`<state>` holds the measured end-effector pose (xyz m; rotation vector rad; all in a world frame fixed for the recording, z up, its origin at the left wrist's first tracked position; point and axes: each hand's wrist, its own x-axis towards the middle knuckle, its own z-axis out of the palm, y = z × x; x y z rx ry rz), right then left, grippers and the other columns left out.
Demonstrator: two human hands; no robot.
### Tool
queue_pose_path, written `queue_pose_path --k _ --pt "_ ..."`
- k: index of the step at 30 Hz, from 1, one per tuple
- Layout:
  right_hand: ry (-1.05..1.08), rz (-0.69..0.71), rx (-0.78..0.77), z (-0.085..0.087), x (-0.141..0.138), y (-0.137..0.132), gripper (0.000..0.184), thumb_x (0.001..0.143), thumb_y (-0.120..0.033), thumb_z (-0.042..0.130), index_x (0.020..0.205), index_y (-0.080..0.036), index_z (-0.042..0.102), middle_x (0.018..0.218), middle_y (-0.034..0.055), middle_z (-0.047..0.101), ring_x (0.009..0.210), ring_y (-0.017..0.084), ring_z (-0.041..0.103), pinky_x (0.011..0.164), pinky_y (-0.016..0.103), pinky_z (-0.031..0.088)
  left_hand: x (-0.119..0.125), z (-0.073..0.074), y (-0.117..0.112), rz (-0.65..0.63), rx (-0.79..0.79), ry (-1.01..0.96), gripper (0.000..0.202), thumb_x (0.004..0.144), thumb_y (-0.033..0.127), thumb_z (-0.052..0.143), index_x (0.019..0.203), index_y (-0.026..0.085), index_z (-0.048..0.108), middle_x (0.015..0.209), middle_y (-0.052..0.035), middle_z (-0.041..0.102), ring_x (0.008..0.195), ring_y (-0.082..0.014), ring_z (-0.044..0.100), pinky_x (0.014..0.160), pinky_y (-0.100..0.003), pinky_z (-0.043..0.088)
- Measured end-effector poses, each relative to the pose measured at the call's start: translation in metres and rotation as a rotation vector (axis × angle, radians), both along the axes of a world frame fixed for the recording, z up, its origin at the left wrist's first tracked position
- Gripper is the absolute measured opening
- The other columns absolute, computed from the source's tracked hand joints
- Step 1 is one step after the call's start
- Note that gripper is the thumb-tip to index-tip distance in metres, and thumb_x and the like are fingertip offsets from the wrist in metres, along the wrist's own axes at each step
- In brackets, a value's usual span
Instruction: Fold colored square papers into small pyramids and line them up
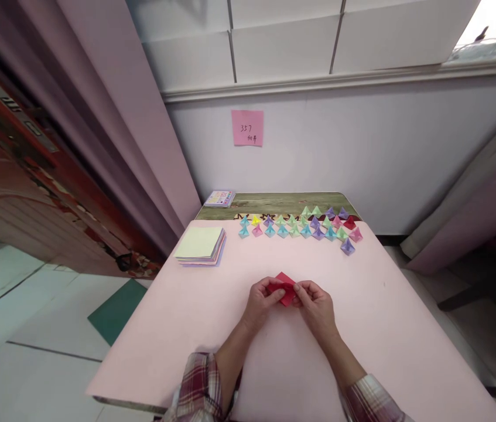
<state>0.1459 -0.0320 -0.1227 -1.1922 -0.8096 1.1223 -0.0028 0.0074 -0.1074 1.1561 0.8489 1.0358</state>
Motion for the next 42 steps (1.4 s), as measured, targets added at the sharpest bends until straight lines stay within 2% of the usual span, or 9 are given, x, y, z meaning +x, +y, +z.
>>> queue_pose_path --k 8,14,20,25,28,30,32,38,42 --pt "-0.046 -0.013 -0.003 0.004 0.000 0.000 0.031 0.075 -0.049 0.070 0.079 -0.019 0.066 0.059 -0.0006 0.063 0.054 0.014 0.057 0.054 0.026 0.048 0.004 0.000 -0.001 0.077 -0.049 0.015 0.018 0.069 0.029 0.076 0.075 0.014 0.067 0.070 -0.0013 0.066 0.065 -0.0133 0.057 0.064 -0.024 0.044" --pt "0.010 0.086 0.030 0.008 0.000 -0.002 0.036 0.069 -0.046 0.076 0.091 -0.020 0.067 0.082 0.0049 0.071 0.069 0.019 0.063 0.063 0.030 0.052 0.002 0.003 -0.001 0.119 -0.064 -0.026 0.020 0.070 0.033 0.074 0.071 0.015 0.067 0.064 0.0008 0.062 0.059 -0.0119 0.052 0.059 -0.023 0.040" --pt "-0.079 0.043 -0.003 0.002 -0.003 -0.001 0.029 0.071 -0.046 0.074 0.074 -0.018 0.065 0.066 0.0010 0.065 0.058 0.015 0.057 0.053 0.025 0.045 0.002 0.003 -0.002 0.089 -0.012 0.043 0.018 0.070 0.032 0.074 0.071 0.015 0.068 0.062 0.0014 0.060 0.058 -0.0112 0.050 0.057 -0.023 0.038" --pt "-0.061 -0.015 -0.013 0.003 -0.005 0.000 0.031 0.070 -0.047 0.075 0.069 -0.019 0.062 0.060 -0.0020 0.060 0.052 0.012 0.051 0.049 0.023 0.040 0.002 0.002 -0.001 0.101 -0.004 0.046 0.023 0.075 0.037 0.069 0.074 0.014 0.073 0.068 -0.0025 0.066 0.064 -0.0145 0.055 0.062 -0.025 0.042" --pt "-0.042 -0.013 -0.018 0.005 -0.005 0.002 0.034 0.069 -0.050 0.074 0.065 -0.020 0.059 0.057 -0.0027 0.058 0.050 0.012 0.050 0.047 0.023 0.039 0.002 0.001 -0.001 0.107 -0.031 0.002 0.028 0.075 0.037 0.070 0.091 0.015 0.073 0.074 -0.0036 0.069 0.068 -0.0157 0.059 0.065 -0.026 0.044" --pt "-0.048 -0.022 -0.022 0.005 -0.005 0.002 0.036 0.068 -0.050 0.075 0.063 -0.020 0.057 0.054 -0.0029 0.057 0.048 0.012 0.049 0.046 0.023 0.040 0.002 0.000 -0.001 0.103 -0.067 -0.036 0.045 0.073 0.037 0.072 0.113 0.016 0.066 0.071 -0.0018 0.069 0.064 -0.0144 0.059 0.063 -0.025 0.044" --pt "-0.036 -0.035 -0.014 0.004 -0.005 0.003 0.036 0.068 -0.050 0.076 0.066 -0.020 0.056 0.056 -0.0023 0.059 0.049 0.012 0.051 0.046 0.024 0.041 0.001 -0.001 -0.001 0.082 -0.099 -0.062 0.054 0.072 0.036 0.073 0.121 0.016 0.060 0.068 -0.0010 0.069 0.060 -0.0134 0.059 0.061 -0.025 0.044" --pt "0.022 -0.016 0.011 -0.001 -0.005 0.003 0.042 0.067 -0.046 0.078 0.093 -0.020 0.058 0.069 0.0012 0.067 0.062 0.017 0.062 0.058 0.027 0.050 0.002 0.001 0.003 0.047 -0.195 -0.076 0.035 0.065 0.034 0.079 0.091 0.013 0.069 0.074 -0.0062 0.072 0.064 -0.0161 0.063 0.063 -0.026 0.045" --pt "-0.027 0.024 0.011 -0.002 -0.003 0.002 0.048 0.068 -0.048 0.077 0.102 -0.019 0.058 0.069 0.0008 0.067 0.062 0.016 0.063 0.058 0.027 0.050 0.004 0.004 0.010 -0.002 -0.319 -0.018 0.029 0.058 0.031 0.084 0.074 0.012 0.070 0.066 -0.0048 0.069 0.059 -0.0155 0.061 0.059 -0.026 0.043"
